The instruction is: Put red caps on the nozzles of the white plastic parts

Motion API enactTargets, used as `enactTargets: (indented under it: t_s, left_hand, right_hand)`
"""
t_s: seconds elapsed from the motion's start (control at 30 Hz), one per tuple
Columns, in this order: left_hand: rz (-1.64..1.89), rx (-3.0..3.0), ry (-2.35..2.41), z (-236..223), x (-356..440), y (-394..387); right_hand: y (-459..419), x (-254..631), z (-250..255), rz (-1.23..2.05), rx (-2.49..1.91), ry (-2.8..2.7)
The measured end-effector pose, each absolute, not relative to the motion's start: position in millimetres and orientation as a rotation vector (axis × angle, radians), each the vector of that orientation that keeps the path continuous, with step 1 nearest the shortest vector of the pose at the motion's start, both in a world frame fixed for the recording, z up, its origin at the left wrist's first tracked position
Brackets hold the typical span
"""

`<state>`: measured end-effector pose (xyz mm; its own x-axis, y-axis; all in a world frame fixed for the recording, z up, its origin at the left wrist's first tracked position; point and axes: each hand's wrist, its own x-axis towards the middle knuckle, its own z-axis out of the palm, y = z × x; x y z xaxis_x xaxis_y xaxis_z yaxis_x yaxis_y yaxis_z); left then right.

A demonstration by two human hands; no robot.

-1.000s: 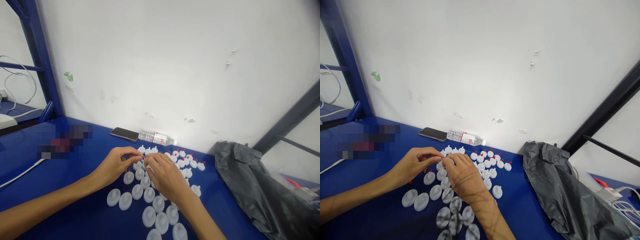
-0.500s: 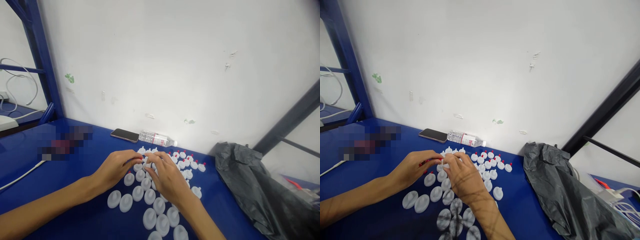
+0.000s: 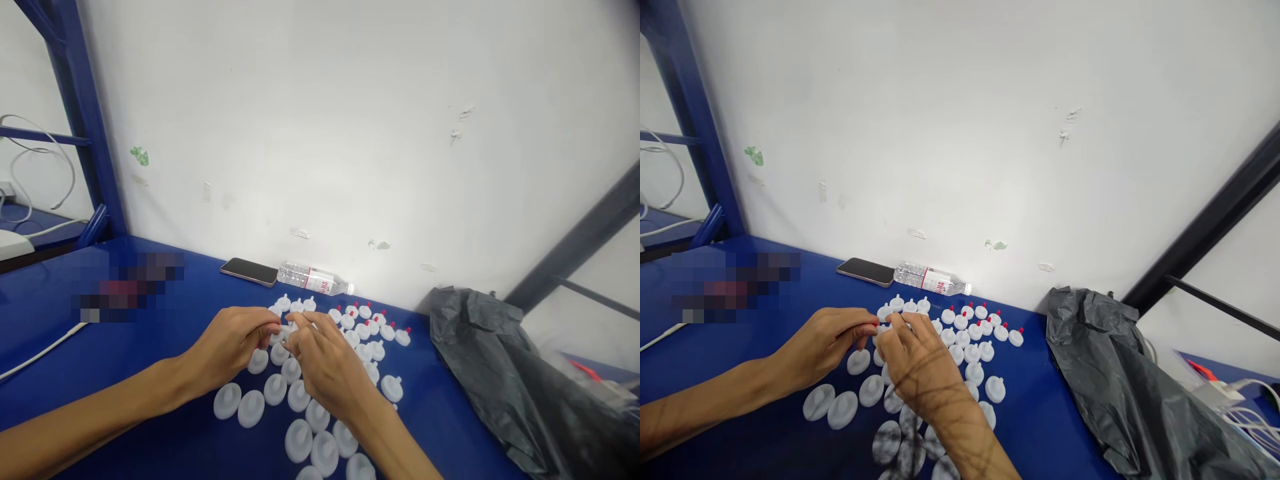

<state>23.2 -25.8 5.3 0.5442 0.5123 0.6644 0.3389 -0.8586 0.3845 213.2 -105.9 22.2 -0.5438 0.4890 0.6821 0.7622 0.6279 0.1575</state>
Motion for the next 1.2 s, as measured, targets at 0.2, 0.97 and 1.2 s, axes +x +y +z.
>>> enactTargets:
  t_s: [0.2, 0.97, 1.2]
  left_hand:
    - [1.11, 2.559, 0.721, 7.9, 23.5, -28.2]
    - [1.04, 2.49, 1.355, -7.8, -33.6, 40.3]
    - [0.966, 2.521, 1.211, -29.1, -35.2, 45.5]
  right_hand:
    - [-108.6, 210.5, 26.3, -0.655, -0.969, -2.255]
    - [-87.2, 252.7, 25.4, -0.264, -1.802, -2.2]
    - [-84.5, 265.5, 14.8, -0.31, -1.748, -2.232]
